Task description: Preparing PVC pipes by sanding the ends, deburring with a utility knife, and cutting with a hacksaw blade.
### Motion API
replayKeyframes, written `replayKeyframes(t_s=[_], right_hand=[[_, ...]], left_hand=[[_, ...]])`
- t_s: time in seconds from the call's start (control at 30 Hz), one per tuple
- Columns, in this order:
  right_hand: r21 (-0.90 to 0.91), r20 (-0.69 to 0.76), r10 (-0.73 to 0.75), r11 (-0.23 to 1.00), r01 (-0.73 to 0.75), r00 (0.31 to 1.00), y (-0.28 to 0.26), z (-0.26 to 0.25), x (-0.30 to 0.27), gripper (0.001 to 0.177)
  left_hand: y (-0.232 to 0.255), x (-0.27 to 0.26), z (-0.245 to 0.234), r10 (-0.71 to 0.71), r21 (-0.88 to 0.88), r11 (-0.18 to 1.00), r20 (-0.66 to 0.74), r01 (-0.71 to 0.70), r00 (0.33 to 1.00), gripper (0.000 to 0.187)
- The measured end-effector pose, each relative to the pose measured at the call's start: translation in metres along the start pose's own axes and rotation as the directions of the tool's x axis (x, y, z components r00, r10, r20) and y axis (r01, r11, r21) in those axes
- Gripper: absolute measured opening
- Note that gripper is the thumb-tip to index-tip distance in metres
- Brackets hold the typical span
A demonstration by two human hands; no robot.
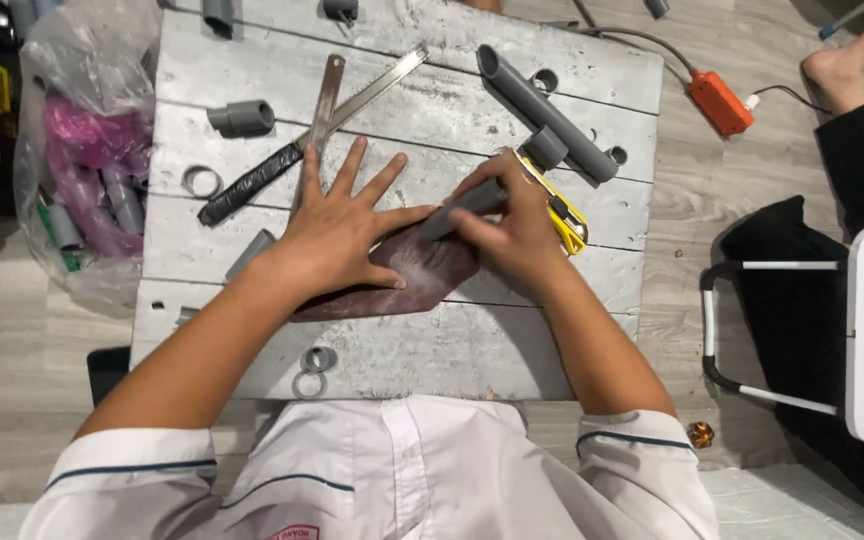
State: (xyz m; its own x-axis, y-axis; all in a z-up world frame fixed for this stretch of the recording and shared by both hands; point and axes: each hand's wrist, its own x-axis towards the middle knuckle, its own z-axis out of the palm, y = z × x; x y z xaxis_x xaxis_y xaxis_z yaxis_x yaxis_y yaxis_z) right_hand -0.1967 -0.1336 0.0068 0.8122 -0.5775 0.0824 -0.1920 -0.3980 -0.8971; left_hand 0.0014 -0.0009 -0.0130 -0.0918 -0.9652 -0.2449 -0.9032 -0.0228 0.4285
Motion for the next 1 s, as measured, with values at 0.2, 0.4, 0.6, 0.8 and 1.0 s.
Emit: replayKeyframes(t_s=[0.2, 0.4, 0.6, 0.8, 1.0], right_hand=[[0.023, -0.017, 0.013, 1.000, -0.013, 1.000, -0.002, 0.000, 0.001, 0.032], [-0.056, -0.023, 0.051, 0.997, -0.052, 0.998, -0.001, -0.001, -0.002, 0.030], [0.012, -0.017, 0.042, 0.999, -0.042, 0.999, 0.017, 0.014, -0.010, 0.038], [-0.007, -0.028, 0.020, 1.000, -0.020, 0.999, 0.014, 0.020, -0.019, 0.038], [-0.089, -0.034, 0.181, 0.979, -0.183, 0.983, 0.009, 0.007, -0.014, 0.031]], left_hand=[[-0.001, -0.002, 0.003, -0.016, -0.004, 1.000, -0.025, 0.015, 1.000, 0.087], [0.000, 0.000, 0.000, -0.013, 0.015, 1.000, -0.037, 0.014, 0.999, 0.089], [-0.003, 0.002, 0.003, -0.008, -0.010, 1.000, -0.027, 0.007, 1.000, 0.087], [-0.003, 0.001, 0.008, -0.022, 0.008, 1.000, -0.015, 0.023, 1.000, 0.088], [-0.001, 0.000, 0.000, -0.035, 0.018, 0.999, -0.008, 0.036, 0.999, 0.088]])
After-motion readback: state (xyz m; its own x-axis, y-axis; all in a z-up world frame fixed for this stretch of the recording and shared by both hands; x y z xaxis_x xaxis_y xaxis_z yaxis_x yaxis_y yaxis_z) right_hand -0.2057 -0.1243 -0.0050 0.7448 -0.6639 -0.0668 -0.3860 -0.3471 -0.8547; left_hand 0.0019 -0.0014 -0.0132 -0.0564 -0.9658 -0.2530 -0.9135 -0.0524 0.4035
